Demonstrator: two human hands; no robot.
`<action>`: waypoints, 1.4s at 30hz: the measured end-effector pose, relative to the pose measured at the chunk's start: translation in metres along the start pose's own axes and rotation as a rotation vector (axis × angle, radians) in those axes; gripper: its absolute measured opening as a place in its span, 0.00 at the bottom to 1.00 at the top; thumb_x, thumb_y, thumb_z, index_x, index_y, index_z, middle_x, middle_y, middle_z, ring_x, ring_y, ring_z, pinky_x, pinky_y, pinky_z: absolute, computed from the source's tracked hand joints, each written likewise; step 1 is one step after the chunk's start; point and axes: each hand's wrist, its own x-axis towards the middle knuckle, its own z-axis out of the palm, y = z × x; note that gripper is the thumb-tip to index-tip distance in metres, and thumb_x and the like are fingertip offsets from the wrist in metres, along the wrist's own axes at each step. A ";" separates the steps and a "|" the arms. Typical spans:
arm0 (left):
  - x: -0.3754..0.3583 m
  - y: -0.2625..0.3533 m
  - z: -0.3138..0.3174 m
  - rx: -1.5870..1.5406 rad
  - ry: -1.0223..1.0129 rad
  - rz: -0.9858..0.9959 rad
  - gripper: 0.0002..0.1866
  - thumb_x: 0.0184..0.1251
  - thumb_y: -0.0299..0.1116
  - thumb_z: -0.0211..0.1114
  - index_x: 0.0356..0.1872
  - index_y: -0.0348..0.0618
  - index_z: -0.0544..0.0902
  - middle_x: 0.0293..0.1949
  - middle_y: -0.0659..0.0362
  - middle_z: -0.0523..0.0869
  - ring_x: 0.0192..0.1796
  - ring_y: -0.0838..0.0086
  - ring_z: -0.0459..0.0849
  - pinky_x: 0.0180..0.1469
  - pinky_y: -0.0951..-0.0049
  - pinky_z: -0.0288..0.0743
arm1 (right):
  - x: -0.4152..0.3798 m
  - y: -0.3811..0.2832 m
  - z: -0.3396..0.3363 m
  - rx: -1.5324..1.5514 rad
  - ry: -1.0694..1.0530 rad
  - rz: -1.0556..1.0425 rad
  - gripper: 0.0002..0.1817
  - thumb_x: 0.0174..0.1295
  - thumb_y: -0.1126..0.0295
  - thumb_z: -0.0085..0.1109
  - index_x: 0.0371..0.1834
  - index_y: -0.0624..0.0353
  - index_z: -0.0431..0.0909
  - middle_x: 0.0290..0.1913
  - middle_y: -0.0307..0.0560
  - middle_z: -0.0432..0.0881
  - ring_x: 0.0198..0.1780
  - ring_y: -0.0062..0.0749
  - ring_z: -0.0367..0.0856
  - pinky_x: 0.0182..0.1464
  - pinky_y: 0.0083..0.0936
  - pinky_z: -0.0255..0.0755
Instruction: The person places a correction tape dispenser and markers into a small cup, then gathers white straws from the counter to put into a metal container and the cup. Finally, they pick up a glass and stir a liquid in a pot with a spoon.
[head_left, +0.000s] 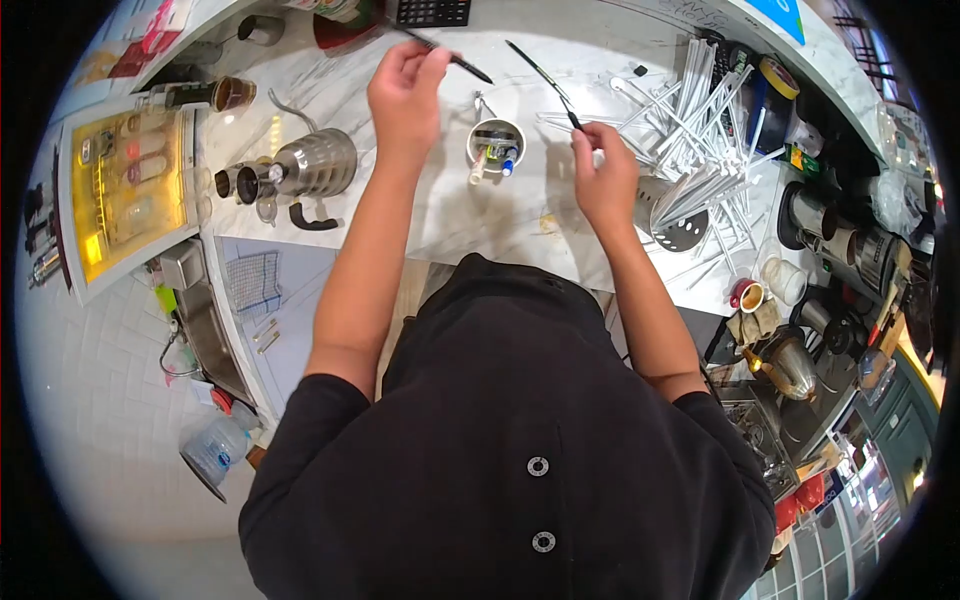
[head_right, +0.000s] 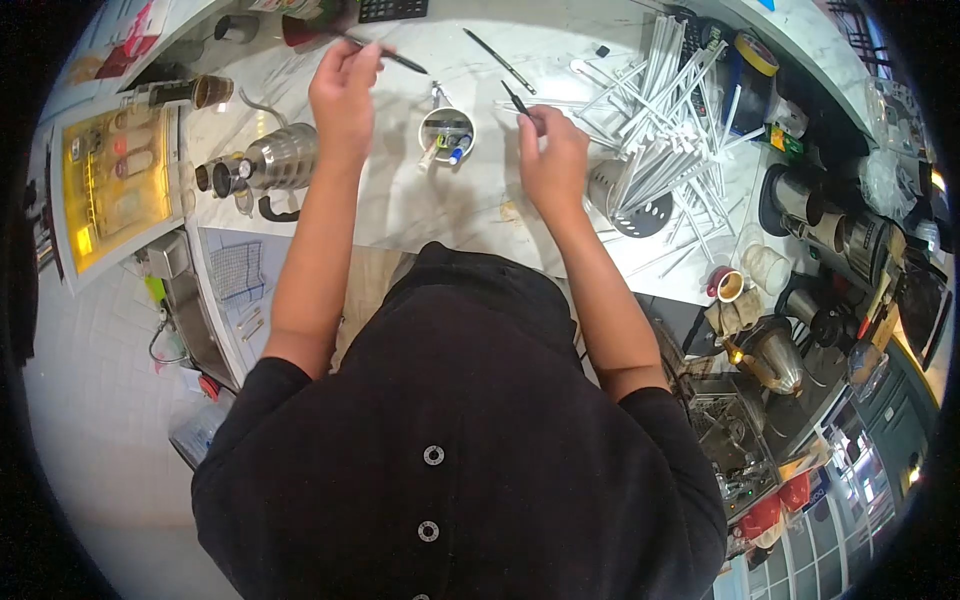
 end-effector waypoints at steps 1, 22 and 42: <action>-0.015 0.008 -0.011 -0.199 0.036 -0.096 0.08 0.79 0.30 0.68 0.51 0.38 0.83 0.47 0.54 0.91 0.45 0.75 0.84 0.52 0.72 0.79 | -0.006 -0.008 -0.009 0.061 -0.009 0.008 0.07 0.70 0.70 0.71 0.46 0.60 0.86 0.34 0.49 0.90 0.38 0.45 0.88 0.49 0.40 0.75; -0.139 0.023 -0.051 -0.531 -0.070 -0.290 0.05 0.82 0.28 0.64 0.52 0.40 0.83 0.50 0.52 0.91 0.45 0.80 0.80 0.53 0.74 0.74 | -0.096 -0.107 -0.025 0.263 -0.191 0.120 0.11 0.70 0.71 0.73 0.49 0.66 0.87 0.39 0.51 0.93 0.42 0.32 0.90 0.49 0.29 0.81; -0.161 0.008 -0.050 -0.590 -0.170 -0.377 0.08 0.77 0.29 0.68 0.51 0.40 0.85 0.51 0.57 0.92 0.47 0.82 0.81 0.52 0.75 0.74 | -0.122 -0.107 -0.020 0.395 -0.223 0.158 0.09 0.74 0.72 0.69 0.51 0.66 0.87 0.39 0.46 0.92 0.43 0.25 0.89 0.50 0.25 0.79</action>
